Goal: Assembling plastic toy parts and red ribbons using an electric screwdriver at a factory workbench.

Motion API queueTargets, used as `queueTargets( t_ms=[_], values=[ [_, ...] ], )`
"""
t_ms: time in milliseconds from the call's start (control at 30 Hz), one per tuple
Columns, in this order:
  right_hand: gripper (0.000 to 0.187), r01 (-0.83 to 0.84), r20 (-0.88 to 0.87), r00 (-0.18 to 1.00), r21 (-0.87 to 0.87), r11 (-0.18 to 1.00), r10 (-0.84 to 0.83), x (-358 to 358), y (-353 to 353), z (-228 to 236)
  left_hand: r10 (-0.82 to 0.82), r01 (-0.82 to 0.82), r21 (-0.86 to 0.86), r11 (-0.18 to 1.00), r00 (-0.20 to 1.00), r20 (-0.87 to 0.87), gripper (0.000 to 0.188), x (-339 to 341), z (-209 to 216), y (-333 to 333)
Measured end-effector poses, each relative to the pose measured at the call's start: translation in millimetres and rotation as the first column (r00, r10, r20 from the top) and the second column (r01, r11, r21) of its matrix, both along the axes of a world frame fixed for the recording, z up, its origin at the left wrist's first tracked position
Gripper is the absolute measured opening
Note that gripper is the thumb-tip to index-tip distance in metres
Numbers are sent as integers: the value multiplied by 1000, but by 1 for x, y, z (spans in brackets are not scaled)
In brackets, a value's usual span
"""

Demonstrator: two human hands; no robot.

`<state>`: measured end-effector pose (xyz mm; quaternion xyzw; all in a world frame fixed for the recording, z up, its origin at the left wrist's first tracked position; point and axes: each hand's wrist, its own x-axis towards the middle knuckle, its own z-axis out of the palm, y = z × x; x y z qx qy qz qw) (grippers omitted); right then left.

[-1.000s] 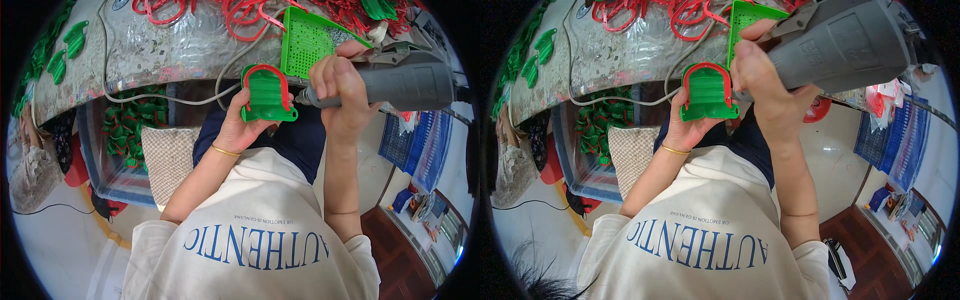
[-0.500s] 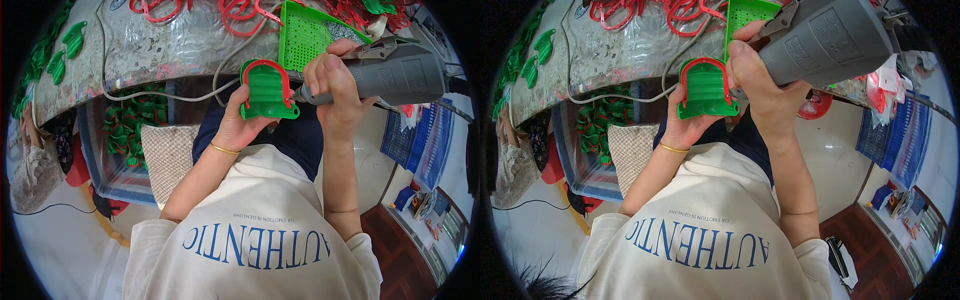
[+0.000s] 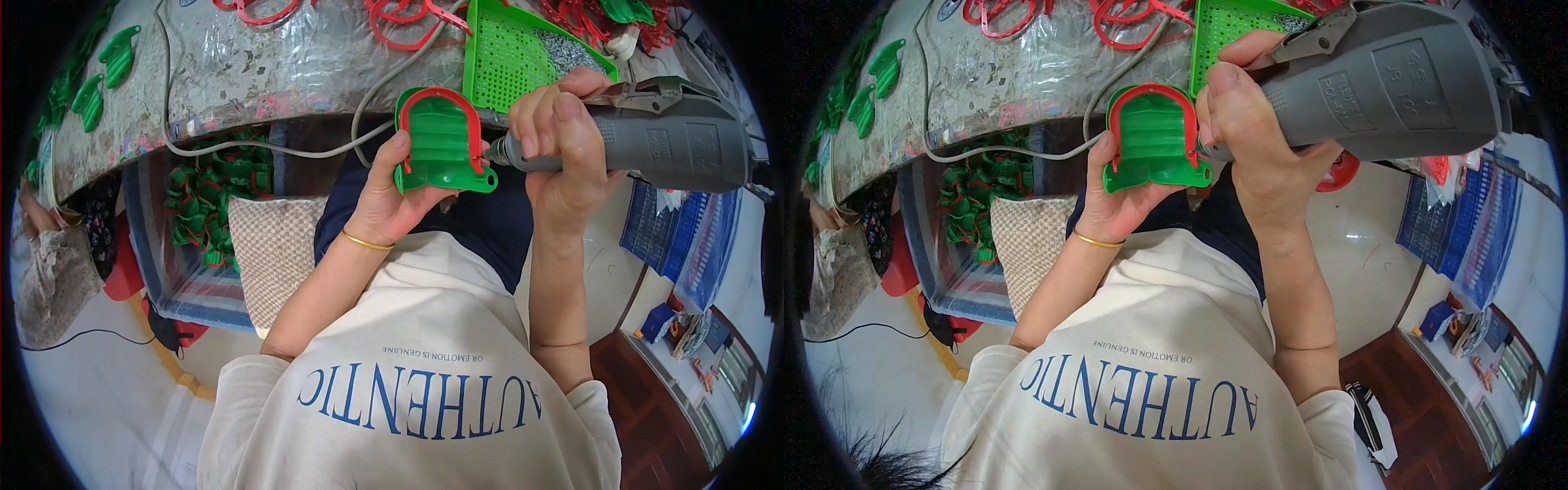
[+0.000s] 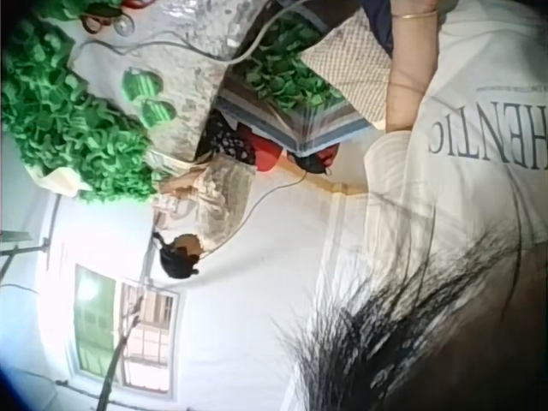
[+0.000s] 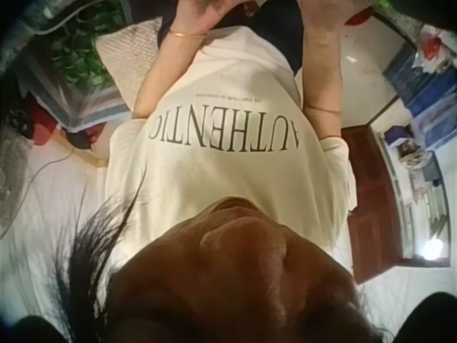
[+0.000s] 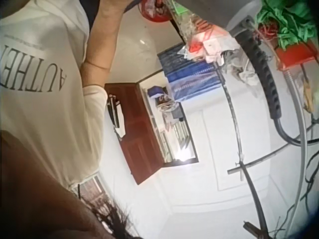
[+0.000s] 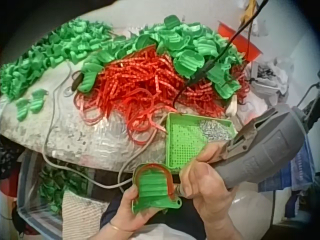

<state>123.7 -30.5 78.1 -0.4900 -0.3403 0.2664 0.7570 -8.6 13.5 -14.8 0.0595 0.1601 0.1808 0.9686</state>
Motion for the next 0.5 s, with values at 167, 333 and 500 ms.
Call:
queueTargets(
  t_ms=[167,333,500],
  values=[
    [17,-6,58,998,-53,999,10,-2,0,-1,1,-1,-14,1000,1000,22,67,-1,-3,1],
    [15,-20,83,996,-53,998,24,-2,0,-5,-1,4,-74,997,999,39,64,0,-6,3],
    [14,-42,135,990,-22,999,44,-1,0,-8,10,-6,-72,997,998,55,63,-2,-5,5]
  ],
)
